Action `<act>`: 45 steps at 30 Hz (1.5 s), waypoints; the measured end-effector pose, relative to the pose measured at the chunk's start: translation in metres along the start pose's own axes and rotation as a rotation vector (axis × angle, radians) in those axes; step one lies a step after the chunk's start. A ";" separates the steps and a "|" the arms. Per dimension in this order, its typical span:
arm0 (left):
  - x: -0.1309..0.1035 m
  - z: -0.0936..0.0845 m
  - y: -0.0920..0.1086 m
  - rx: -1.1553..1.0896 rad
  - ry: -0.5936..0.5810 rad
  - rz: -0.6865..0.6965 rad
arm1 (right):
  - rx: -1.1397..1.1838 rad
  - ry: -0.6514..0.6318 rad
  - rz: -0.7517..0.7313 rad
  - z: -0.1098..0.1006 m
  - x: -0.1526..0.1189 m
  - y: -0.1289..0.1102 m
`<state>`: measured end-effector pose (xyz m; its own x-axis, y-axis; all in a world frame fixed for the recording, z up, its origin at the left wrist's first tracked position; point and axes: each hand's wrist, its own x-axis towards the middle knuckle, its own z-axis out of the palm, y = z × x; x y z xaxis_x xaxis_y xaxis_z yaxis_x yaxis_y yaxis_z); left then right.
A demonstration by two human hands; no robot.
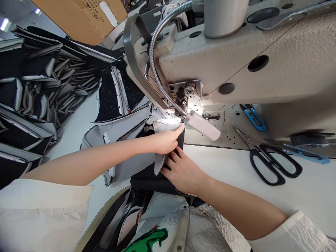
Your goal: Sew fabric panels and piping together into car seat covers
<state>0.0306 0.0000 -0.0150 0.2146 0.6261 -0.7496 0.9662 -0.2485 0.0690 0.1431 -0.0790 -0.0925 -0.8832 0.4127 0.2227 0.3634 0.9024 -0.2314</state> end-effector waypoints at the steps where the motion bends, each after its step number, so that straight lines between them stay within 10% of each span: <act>1: 0.002 -0.001 -0.004 -0.041 -0.015 0.038 | -0.002 0.005 0.010 0.000 0.000 -0.001; 14: 0.004 -0.012 0.003 0.097 -0.029 0.042 | 0.026 0.027 0.067 0.008 0.002 0.004; 29: -0.003 -0.009 0.008 0.274 -0.056 -0.061 | 0.236 -0.130 -0.233 -0.001 0.000 0.005; 45: 0.005 0.019 -0.048 0.147 0.354 0.338 | -0.295 0.186 -0.009 -0.001 -0.008 0.004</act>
<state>-0.0171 0.0005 -0.0346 0.5717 0.6985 -0.4305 0.8094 -0.5660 0.1565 0.1517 -0.0788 -0.0941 -0.8273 0.3954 0.3990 0.4497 0.8919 0.0487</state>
